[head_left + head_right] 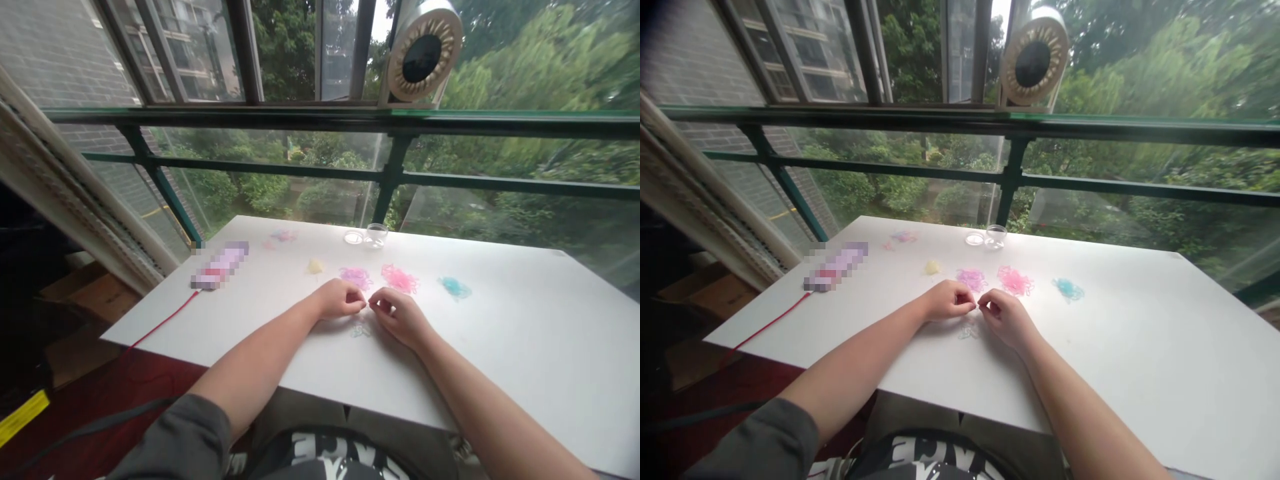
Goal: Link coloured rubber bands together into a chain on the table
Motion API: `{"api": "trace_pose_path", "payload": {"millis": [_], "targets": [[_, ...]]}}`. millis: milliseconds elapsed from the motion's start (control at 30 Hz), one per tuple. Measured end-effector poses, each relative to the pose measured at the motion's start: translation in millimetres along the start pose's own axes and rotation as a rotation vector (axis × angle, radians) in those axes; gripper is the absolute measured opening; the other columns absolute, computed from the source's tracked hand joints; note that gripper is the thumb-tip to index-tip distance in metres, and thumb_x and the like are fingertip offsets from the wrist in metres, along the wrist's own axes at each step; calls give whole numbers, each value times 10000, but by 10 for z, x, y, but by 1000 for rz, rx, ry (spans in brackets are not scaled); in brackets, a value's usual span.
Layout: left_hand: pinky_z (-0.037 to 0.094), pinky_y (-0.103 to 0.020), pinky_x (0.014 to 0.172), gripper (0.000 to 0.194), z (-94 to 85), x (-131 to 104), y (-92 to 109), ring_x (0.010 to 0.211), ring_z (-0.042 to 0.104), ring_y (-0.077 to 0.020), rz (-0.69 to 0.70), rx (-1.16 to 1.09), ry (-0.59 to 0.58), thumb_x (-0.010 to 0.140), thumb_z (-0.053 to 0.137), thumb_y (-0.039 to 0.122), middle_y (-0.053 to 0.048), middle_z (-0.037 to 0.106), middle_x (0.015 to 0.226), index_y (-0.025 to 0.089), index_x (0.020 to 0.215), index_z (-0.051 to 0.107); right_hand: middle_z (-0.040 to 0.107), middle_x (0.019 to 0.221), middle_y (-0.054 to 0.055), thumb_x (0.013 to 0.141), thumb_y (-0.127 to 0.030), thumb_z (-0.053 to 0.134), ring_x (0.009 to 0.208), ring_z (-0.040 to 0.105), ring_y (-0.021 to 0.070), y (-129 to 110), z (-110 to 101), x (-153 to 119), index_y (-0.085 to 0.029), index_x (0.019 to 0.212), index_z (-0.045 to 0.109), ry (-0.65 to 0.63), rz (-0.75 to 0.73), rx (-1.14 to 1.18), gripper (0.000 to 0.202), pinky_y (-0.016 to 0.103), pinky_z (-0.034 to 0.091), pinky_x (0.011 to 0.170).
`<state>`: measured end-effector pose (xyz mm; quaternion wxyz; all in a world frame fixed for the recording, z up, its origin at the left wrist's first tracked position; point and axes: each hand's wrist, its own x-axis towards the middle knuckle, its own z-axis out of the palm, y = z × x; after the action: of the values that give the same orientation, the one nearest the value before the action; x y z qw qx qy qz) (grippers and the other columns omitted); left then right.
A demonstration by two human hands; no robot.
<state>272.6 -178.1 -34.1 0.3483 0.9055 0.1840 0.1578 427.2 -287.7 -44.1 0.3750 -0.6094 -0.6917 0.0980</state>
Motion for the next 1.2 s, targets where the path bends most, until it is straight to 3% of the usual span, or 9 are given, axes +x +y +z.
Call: {"api": "trace_pose_path", "payload": {"millis": [400,733,900,1033,1200], "targets": [[371,-183,554,183,-37,-26,30,571,501,-84,-11,-8,-10,715,539,258,-8,633,659,146,771,673,511,575,-15,697,-132,497,509,450,97,34,-34,7,-176,743,570,48,25,34,97,211,376,504],[414,-184,669,279,-81,-25,7,712,562,-109,62,12,-124,701,490,146,-13,674,815,183,897,686,507,568,-18,697,-142,507,512,456,98,21,-38,12,-173,735,574,50,45,27,83,212,370,504],[416,-189,578,277,-79,-56,35,597,557,-100,6,15,-52,734,554,344,-23,660,697,163,907,673,494,550,-23,715,-160,504,494,449,101,-6,-14,12,-179,730,577,39,33,41,77,215,363,486],[443,-199,607,266,-38,-63,56,641,593,-109,61,-12,45,674,624,325,-25,673,762,164,883,652,503,579,-18,737,-172,488,512,456,108,2,25,16,-186,735,573,40,34,70,86,220,369,490],[447,-210,646,162,-23,-49,66,641,596,-108,107,38,121,721,569,275,-17,677,722,173,796,670,472,557,-27,747,-192,488,506,435,110,30,48,26,-190,736,577,49,65,92,90,226,364,489]]}}
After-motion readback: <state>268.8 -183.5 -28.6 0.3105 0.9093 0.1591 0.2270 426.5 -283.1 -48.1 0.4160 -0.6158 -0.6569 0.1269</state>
